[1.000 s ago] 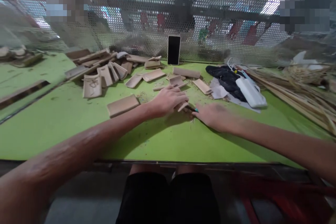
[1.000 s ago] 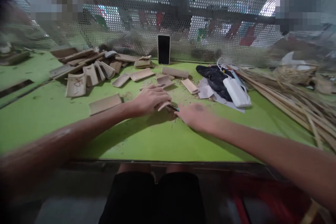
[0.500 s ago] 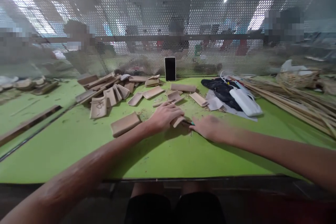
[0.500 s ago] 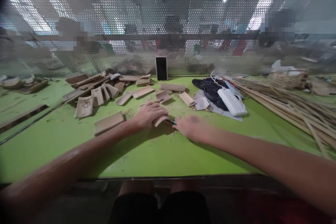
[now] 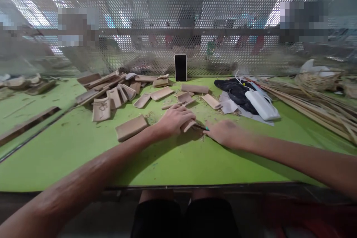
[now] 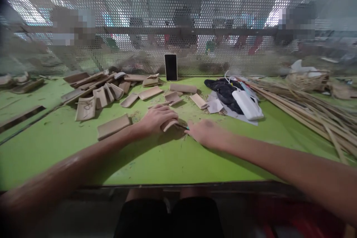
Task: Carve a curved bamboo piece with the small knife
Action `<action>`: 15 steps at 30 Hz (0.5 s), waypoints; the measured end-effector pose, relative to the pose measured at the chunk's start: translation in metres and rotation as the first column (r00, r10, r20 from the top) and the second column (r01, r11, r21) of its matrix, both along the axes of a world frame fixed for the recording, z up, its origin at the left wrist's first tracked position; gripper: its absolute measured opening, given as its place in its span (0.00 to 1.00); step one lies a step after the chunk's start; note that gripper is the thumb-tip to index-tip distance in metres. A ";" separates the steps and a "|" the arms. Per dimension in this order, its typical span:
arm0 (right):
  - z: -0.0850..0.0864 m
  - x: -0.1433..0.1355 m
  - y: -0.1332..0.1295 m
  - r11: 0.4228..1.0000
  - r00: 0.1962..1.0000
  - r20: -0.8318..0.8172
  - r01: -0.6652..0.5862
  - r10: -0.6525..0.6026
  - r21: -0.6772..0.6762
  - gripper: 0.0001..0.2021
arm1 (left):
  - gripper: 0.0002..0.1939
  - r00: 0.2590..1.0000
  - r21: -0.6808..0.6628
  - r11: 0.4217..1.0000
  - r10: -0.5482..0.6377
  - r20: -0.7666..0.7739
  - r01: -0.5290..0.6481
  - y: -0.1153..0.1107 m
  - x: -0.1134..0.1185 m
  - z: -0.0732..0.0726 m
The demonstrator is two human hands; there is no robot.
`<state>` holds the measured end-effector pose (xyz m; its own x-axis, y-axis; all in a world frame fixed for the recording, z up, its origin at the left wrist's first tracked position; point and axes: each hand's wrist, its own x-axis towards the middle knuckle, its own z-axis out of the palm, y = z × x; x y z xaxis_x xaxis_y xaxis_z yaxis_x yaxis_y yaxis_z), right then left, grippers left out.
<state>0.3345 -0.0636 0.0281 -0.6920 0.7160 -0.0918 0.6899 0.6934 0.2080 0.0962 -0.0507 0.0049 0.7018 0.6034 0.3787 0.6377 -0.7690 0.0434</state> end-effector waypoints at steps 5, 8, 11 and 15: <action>0.000 -0.001 -0.001 0.995 0.997 -0.021 0.069 -0.070 -0.069 0.20 | 0.15 1.000 -0.014 1.000 -0.007 -0.002 0.007 -0.002 -0.001 0.001; -0.002 -0.002 0.003 0.992 0.996 -0.008 0.088 -0.089 -0.094 0.21 | 0.16 1.000 -0.010 1.000 -0.006 -0.007 0.005 -0.003 -0.001 0.001; -0.001 -0.007 0.006 0.980 0.992 0.036 0.122 -0.118 -0.158 0.21 | 0.16 1.000 -0.007 1.000 -0.002 0.004 0.002 -0.004 -0.001 0.001; 0.011 -0.015 0.001 0.971 0.989 0.027 0.147 -0.145 -0.189 0.20 | 0.15 1.000 -0.004 1.000 -0.011 0.014 0.011 -0.005 -0.001 0.001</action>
<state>0.3197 -0.0628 0.0392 -0.5793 0.7778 -0.2438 0.7846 0.6131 0.0919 0.0956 -0.0553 0.0058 0.7030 0.5976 0.3855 0.6289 -0.7755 0.0554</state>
